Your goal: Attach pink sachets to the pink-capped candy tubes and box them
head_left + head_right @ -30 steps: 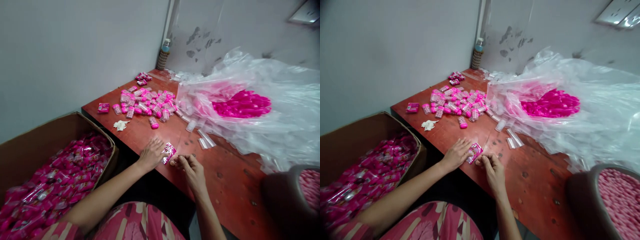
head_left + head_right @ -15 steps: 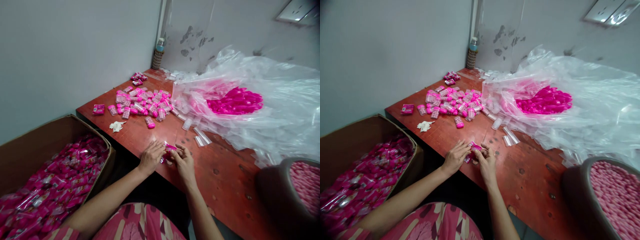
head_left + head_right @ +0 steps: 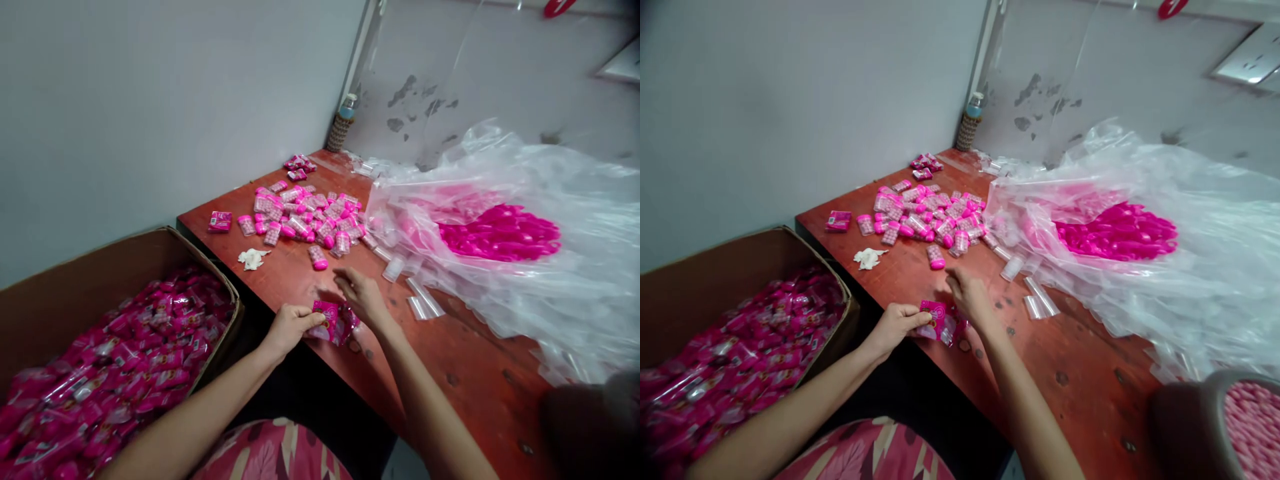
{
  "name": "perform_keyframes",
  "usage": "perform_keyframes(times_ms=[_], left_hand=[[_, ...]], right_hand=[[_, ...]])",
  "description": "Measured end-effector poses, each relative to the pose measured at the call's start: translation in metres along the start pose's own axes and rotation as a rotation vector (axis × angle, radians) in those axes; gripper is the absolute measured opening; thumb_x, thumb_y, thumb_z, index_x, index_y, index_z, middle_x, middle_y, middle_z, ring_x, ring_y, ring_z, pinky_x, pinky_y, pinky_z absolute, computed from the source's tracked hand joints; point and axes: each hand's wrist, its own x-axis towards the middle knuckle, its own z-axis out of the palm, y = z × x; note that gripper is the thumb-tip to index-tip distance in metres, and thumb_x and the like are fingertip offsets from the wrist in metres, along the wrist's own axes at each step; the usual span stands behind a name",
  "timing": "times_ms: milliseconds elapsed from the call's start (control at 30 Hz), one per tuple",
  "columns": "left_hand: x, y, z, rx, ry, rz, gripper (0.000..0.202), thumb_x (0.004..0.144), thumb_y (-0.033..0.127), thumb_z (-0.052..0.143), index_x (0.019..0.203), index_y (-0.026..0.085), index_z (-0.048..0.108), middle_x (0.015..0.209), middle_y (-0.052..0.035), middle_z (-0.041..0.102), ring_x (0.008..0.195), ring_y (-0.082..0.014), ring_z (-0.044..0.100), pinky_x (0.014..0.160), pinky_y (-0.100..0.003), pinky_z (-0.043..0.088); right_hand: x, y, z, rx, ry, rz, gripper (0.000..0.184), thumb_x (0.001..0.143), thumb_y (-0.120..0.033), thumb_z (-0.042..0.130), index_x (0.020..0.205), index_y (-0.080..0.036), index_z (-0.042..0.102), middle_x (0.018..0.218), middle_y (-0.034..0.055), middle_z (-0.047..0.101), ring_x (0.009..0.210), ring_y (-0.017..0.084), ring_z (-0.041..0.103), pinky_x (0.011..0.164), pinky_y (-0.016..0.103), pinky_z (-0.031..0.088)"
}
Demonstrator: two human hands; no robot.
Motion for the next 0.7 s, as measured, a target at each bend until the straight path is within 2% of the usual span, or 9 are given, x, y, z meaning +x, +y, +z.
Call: perform_keyframes(times_ms=[33, 100, 167, 267, 367, 467, 533, 633, 700], left_hand=[[-0.001, 0.0, -0.002, -0.008, 0.006, 0.009, 0.026, 0.056, 0.036, 0.072, 0.057, 0.011, 0.066, 0.048, -0.0007, 0.057, 0.048, -0.0115, 0.053, 0.049, -0.022, 0.041], [-0.004, 0.002, -0.006, -0.011, 0.019, 0.031, 0.027, 0.059, 0.037, 0.07, 0.06, 0.01, 0.067, 0.05, -0.0023, 0.059, 0.048, -0.0116, 0.054, 0.049, -0.022, 0.042], [-0.006, 0.004, -0.011, -0.049, 0.062, 0.021, 0.027, 0.059, 0.037, 0.07, 0.061, 0.01, 0.067, 0.052, -0.0034, 0.061, 0.048, -0.0112, 0.055, 0.049, -0.022, 0.043], [-0.008, 0.008, -0.016, -0.155, 0.122, -0.018, 0.027, 0.057, 0.036, 0.072, 0.059, 0.009, 0.066, 0.054, -0.0047, 0.062, 0.048, -0.011, 0.056, 0.05, -0.022, 0.045], [-0.009, 0.012, -0.019, -0.264, 0.145, -0.059, 0.028, 0.054, 0.034, 0.074, 0.06, 0.008, 0.065, 0.056, -0.0058, 0.063, 0.049, -0.0112, 0.056, 0.052, -0.023, 0.047], [-0.009, 0.017, -0.017, -0.339, 0.142, -0.065, 0.028, 0.054, 0.033, 0.075, 0.06, 0.008, 0.064, 0.057, -0.0058, 0.063, 0.048, -0.0109, 0.056, 0.05, -0.023, 0.047], [-0.008, 0.019, -0.015, -0.382, 0.145, -0.068, 0.027, 0.054, 0.032, 0.075, 0.06, 0.008, 0.064, 0.056, -0.0054, 0.063, 0.048, -0.0109, 0.057, 0.049, -0.022, 0.047], [-0.004, 0.021, -0.013, -0.435, 0.172, -0.083, 0.025, 0.055, 0.03, 0.075, 0.062, 0.009, 0.063, 0.056, -0.0046, 0.063, 0.048, -0.011, 0.057, 0.048, -0.021, 0.047], [0.0, 0.021, -0.01, -0.46, 0.192, -0.086, 0.025, 0.056, 0.029, 0.075, 0.062, 0.009, 0.062, 0.055, -0.0045, 0.062, 0.048, -0.0112, 0.057, 0.047, -0.022, 0.047]], right_hand=[[0.015, 0.002, 0.002, -0.159, 0.017, -0.115, 0.031, 0.083, -0.013, 0.04, 0.111, -0.017, 0.053, 0.103, 0.011, 0.062, 0.092, 0.024, 0.057, 0.074, 0.036, 0.044], [0.044, 0.006, 0.005, -0.407, -0.053, -0.352, 0.043, 0.081, -0.006, 0.038, 0.121, -0.019, 0.045, 0.126, 0.0112, 0.048, 0.115, 0.026, 0.042, 0.088, 0.041, 0.037], [0.069, 0.012, 0.009, -0.579, -0.174, -0.521, 0.045, 0.081, -0.005, 0.041, 0.124, -0.02, 0.043, 0.134, 0.0094, 0.039, 0.123, 0.027, 0.031, 0.092, 0.044, 0.031], [0.092, 0.023, 0.012, -0.719, -0.312, -0.635, 0.038, 0.084, -0.009, 0.041, 0.119, -0.019, 0.047, 0.13, 0.0097, 0.044, 0.123, 0.028, 0.032, 0.093, 0.046, 0.029], [0.092, 0.031, 0.011, -0.737, -0.341, -0.669, 0.034, 0.085, -0.009, 0.037, 0.116, -0.018, 0.049, 0.124, 0.0093, 0.05, 0.121, 0.026, 0.034, 0.094, 0.043, 0.028], [0.073, 0.034, 0.007, -0.656, -0.293, -0.615, 0.03, 0.086, -0.011, 0.036, 0.112, -0.016, 0.051, 0.116, 0.0109, 0.055, 0.117, 0.025, 0.039, 0.093, 0.041, 0.029], [0.051, 0.032, 0.006, -0.542, -0.21, -0.508, 0.027, 0.086, -0.013, 0.037, 0.107, -0.015, 0.053, 0.108, 0.0124, 0.058, 0.11, 0.026, 0.045, 0.089, 0.04, 0.032], [0.005, 0.021, 0.006, -0.232, 0.036, -0.191, 0.025, 0.085, -0.022, 0.039, 0.104, -0.017, 0.055, 0.096, 0.0103, 0.062, 0.091, 0.024, 0.055, 0.078, 0.037, 0.04], [-0.031, 0.01, 0.008, 0.106, 0.142, 0.076, 0.023, 0.084, -0.03, 0.043, 0.101, -0.02, 0.055, 0.085, 0.0052, 0.062, 0.077, 0.02, 0.058, 0.067, 0.032, 0.044]])
